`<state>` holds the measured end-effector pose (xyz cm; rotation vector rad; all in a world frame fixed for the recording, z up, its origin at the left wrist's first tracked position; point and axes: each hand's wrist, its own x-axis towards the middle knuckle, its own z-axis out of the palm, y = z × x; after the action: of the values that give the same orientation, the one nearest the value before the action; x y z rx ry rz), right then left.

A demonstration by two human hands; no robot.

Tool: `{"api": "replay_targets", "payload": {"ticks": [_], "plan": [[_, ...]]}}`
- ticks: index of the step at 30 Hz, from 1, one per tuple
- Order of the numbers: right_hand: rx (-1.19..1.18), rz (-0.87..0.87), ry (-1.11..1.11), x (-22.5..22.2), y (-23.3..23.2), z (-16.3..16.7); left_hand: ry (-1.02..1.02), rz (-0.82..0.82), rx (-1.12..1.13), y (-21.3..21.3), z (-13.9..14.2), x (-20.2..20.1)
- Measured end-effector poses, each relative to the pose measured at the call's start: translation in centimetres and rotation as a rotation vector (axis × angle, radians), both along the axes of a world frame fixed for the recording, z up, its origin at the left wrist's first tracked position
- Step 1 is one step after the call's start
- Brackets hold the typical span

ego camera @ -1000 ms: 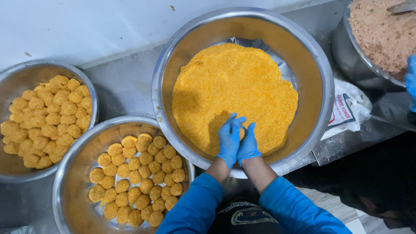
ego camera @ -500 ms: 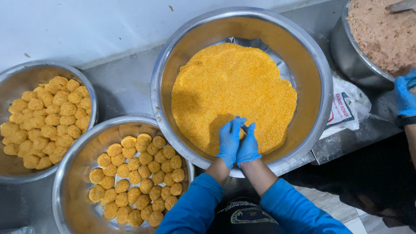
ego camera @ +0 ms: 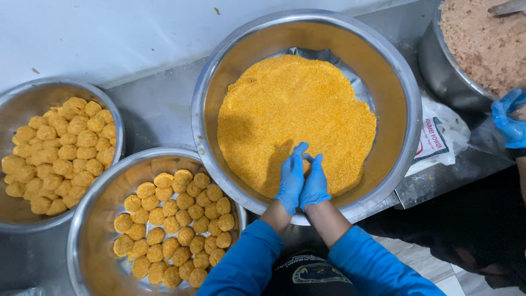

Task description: The person rolls round food balls in a large bowl of orange breadcrumb coating, pressing and turning each ball by hand so it is evenly covered, then places the coated ball into a second bowl with other finished balls. A coworker beside them scoops portions of filling and places them into the coating bowl.

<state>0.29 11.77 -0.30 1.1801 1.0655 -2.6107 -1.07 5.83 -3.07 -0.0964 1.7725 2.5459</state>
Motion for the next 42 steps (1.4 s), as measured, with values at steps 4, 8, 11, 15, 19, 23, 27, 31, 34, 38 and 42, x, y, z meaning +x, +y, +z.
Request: {"api": "replay_targets", "payload": {"ticks": [4,8,11,15,19,23,27,31,34,38,42], "plan": [[0.066,0.212,0.313,-0.9,1.2,-1.0,-0.265,-0.010,0.238,-0.4,1.2,-0.2],[0.869,0.227,0.629,-0.1,1.7,-0.8,-0.436,-0.152,0.873,-1.1,1.4,-0.2],[0.624,0.061,0.487,0.1,1.2,0.2,-0.230,-0.113,0.554,-0.8,1.0,-0.1],[-0.084,0.064,-0.119,-0.3,1.0,0.8,0.182,0.067,-0.107,-0.2,0.4,0.0],[0.184,0.276,0.284,-0.9,1.8,-0.3,-0.271,0.034,0.215,-0.3,0.1,-0.1],[1.103,0.348,0.703,-0.5,2.1,-1.0,-0.535,-0.107,0.961,-0.5,-1.0,-0.3],[0.330,0.046,0.425,0.4,1.3,-0.5,-0.328,0.009,0.813,0.0,-1.7,-1.0],[-0.144,0.053,-0.107,0.4,1.0,-0.6,-0.094,0.167,0.469,-0.2,-0.3,-0.2],[-0.383,0.210,0.238,-0.5,1.6,-1.1,0.462,0.293,-0.476,-0.6,1.6,1.6],[-0.216,0.293,0.383,-1.5,2.9,-0.2,0.190,0.332,-0.112,0.8,1.9,1.5],[0.928,0.482,0.827,-0.4,3.3,3.2,-0.264,0.089,0.706,3.3,0.0,0.6]]}}
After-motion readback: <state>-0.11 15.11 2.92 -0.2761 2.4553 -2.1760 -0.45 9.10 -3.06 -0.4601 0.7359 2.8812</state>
